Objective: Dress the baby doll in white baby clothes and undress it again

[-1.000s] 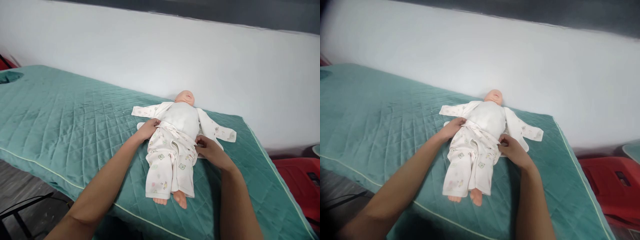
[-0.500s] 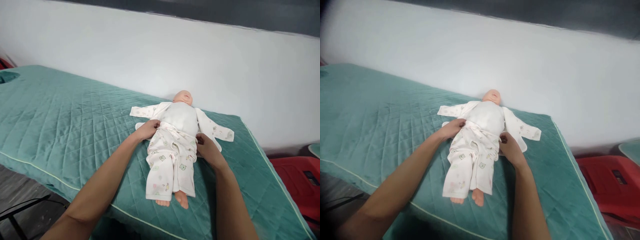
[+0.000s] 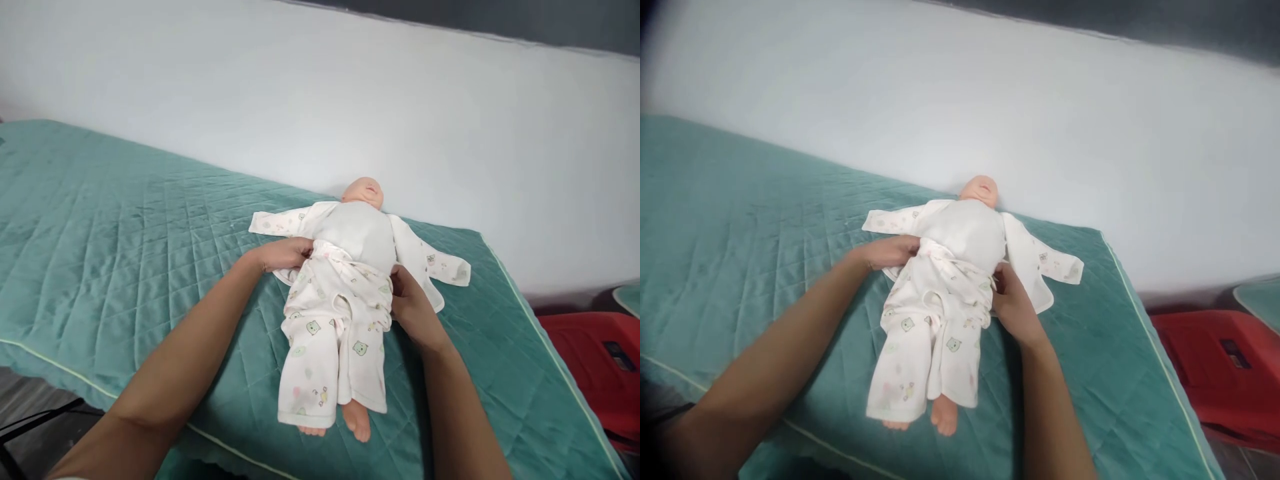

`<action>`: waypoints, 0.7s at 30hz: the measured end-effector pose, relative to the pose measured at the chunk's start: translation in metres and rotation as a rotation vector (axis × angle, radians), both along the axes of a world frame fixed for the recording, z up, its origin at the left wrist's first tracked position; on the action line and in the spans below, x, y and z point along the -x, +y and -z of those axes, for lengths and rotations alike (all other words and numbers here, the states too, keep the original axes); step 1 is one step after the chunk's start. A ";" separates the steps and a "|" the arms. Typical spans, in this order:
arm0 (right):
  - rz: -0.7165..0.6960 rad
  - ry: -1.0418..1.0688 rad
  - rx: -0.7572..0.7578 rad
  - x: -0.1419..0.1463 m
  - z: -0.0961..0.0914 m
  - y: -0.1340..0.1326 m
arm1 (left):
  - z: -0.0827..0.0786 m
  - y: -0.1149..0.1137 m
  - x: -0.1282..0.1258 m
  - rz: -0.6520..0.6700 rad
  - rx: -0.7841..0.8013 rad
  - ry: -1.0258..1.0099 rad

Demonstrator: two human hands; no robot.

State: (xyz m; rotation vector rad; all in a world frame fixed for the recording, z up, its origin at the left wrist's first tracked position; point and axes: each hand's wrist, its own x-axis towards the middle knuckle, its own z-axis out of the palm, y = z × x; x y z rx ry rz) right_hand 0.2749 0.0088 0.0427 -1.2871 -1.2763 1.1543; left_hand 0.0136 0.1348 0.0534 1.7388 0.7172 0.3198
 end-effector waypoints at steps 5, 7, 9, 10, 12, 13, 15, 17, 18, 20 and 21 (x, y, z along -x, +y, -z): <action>0.058 0.034 0.028 -0.002 0.000 -0.001 | 0.006 -0.004 -0.004 -0.133 0.163 -0.198; 0.059 0.052 0.044 -0.006 0.000 -0.001 | 0.009 -0.003 -0.004 -0.152 0.202 -0.206; 0.045 0.079 0.059 -0.009 -0.001 -0.002 | 0.011 -0.002 -0.003 -0.140 0.221 -0.205; 0.034 0.093 0.064 -0.010 -0.001 -0.002 | 0.011 -0.001 -0.002 -0.134 0.225 -0.209; 0.022 0.118 0.070 -0.012 -0.001 -0.002 | 0.012 -0.001 0.000 -0.132 0.228 -0.227; 0.024 0.129 0.071 -0.012 -0.001 -0.002 | 0.012 -0.001 0.001 -0.132 0.231 -0.233; 0.046 0.148 0.068 -0.012 0.000 -0.002 | 0.012 -0.002 0.002 -0.130 0.238 -0.235; 0.078 0.155 0.060 -0.012 0.001 -0.001 | 0.012 -0.002 0.002 -0.155 0.244 -0.233; 0.088 0.152 0.059 -0.012 0.001 -0.001 | 0.012 -0.003 0.002 -0.181 0.247 -0.234; 0.105 0.136 0.061 -0.012 0.002 -0.001 | 0.011 -0.005 0.003 -0.234 0.243 -0.231; 0.122 0.123 0.060 -0.012 0.003 0.000 | 0.010 -0.006 0.004 -0.243 0.236 -0.224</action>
